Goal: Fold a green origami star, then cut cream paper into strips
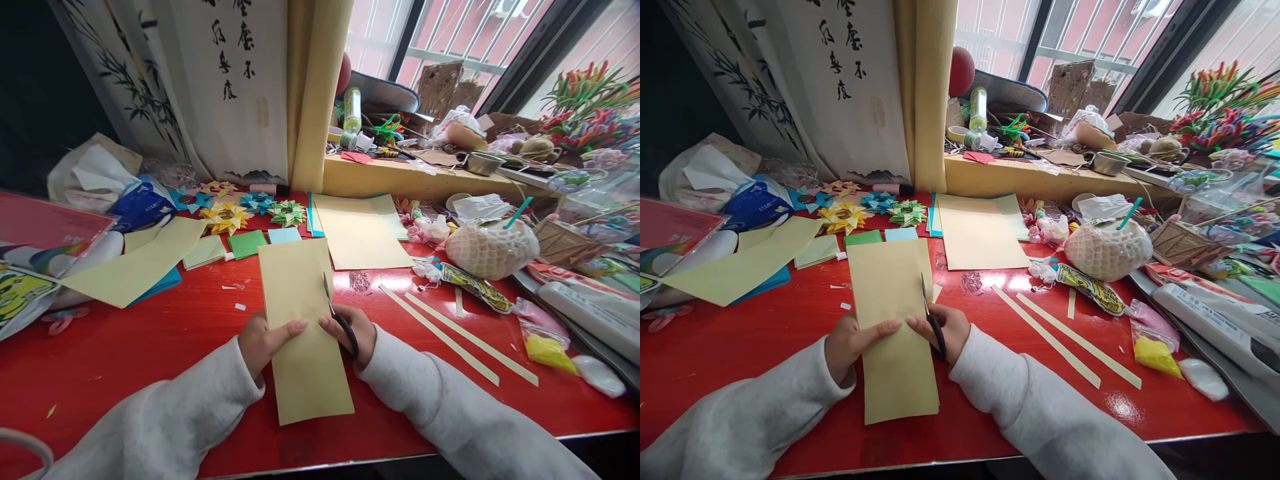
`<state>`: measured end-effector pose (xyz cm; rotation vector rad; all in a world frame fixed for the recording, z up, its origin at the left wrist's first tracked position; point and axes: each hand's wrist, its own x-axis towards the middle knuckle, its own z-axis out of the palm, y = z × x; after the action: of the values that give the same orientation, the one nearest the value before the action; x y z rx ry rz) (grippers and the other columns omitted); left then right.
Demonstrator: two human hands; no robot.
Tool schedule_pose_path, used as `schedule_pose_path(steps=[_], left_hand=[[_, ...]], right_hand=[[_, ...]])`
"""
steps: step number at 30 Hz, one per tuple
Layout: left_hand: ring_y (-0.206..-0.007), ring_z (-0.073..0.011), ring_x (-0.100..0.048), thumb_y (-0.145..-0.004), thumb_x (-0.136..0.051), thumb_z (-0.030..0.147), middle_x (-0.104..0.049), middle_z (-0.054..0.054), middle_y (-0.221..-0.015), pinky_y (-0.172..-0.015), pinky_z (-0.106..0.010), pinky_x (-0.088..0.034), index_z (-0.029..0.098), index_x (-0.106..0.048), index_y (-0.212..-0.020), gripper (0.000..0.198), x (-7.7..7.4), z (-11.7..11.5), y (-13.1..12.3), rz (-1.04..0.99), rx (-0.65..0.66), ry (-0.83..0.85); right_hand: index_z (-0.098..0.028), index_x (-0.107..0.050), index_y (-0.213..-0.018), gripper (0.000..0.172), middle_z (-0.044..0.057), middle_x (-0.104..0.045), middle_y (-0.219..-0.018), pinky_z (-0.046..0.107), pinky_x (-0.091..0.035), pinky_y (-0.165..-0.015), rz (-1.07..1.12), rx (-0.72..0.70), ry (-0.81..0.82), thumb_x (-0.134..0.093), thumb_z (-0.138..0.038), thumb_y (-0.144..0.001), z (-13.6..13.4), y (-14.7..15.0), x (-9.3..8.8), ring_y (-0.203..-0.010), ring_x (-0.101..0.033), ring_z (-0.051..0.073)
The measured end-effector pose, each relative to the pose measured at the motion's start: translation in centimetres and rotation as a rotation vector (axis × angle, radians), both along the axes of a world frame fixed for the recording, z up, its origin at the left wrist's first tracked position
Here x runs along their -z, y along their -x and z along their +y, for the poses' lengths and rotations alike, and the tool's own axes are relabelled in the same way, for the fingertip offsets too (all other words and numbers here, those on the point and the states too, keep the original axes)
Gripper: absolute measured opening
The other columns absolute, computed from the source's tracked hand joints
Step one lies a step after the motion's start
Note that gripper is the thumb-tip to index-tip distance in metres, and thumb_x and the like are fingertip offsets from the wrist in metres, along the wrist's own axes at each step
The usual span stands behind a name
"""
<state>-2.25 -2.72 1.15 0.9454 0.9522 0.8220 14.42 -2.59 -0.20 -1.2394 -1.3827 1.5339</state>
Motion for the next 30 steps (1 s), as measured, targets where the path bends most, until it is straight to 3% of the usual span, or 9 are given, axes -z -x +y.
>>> schedule_pose_path(steps=[5,12,19,30], left_hand=[[-0.091,-0.0295,-0.059,-0.066,-0.065,0.030,-0.065,-0.013,-0.097,-0.075,-0.038,-0.049,0.008,-0.060,-0.102,0.042,0.31,0.00,-0.08,0.009,0.028,0.001],[-0.088,-0.0293,-0.061,-0.066,-0.065,0.029,-0.067,-0.013,-0.093,-0.073,-0.037,-0.050,0.009,-0.062,-0.095,0.036,0.29,0.02,-0.15,-0.001,0.016,-0.015],[-0.093,-0.0286,-0.059,-0.068,-0.064,0.027,-0.064,-0.013,-0.101,-0.077,-0.037,-0.049,0.009,-0.058,-0.105,0.042,0.31,0.03,-0.19,-0.032,0.069,-0.013],[-0.088,-0.0300,-0.060,-0.066,-0.065,0.027,-0.065,-0.013,-0.099,-0.074,-0.039,-0.050,0.009,-0.060,-0.103,0.041,0.27,-0.09,-0.20,-0.057,0.103,0.013]], right_hand=[[-0.013,-0.061,-0.077,0.047,0.002,-0.057,-0.060,0.028,-0.045,-0.056,0.011,0.009,0.035,-0.061,-0.056,-0.059,0.07,0.11,-0.54,-0.058,-0.055,0.016],[-0.012,-0.058,-0.069,0.044,0.000,-0.053,-0.054,0.026,-0.043,-0.050,0.020,0.034,0.033,-0.065,-0.054,-0.056,0.13,0.12,0.17,-0.055,-0.053,0.015],[-0.011,-0.059,-0.073,0.044,-0.001,-0.053,-0.055,0.028,-0.044,-0.053,0.036,0.045,0.041,-0.065,-0.052,-0.057,0.10,0.15,-0.33,-0.053,-0.051,0.013],[-0.011,-0.062,-0.082,0.047,0.001,-0.055,-0.060,0.029,-0.045,-0.055,0.061,0.054,0.001,-0.062,-0.052,-0.060,0.23,-0.09,0.26,-0.055,-0.052,0.013]])
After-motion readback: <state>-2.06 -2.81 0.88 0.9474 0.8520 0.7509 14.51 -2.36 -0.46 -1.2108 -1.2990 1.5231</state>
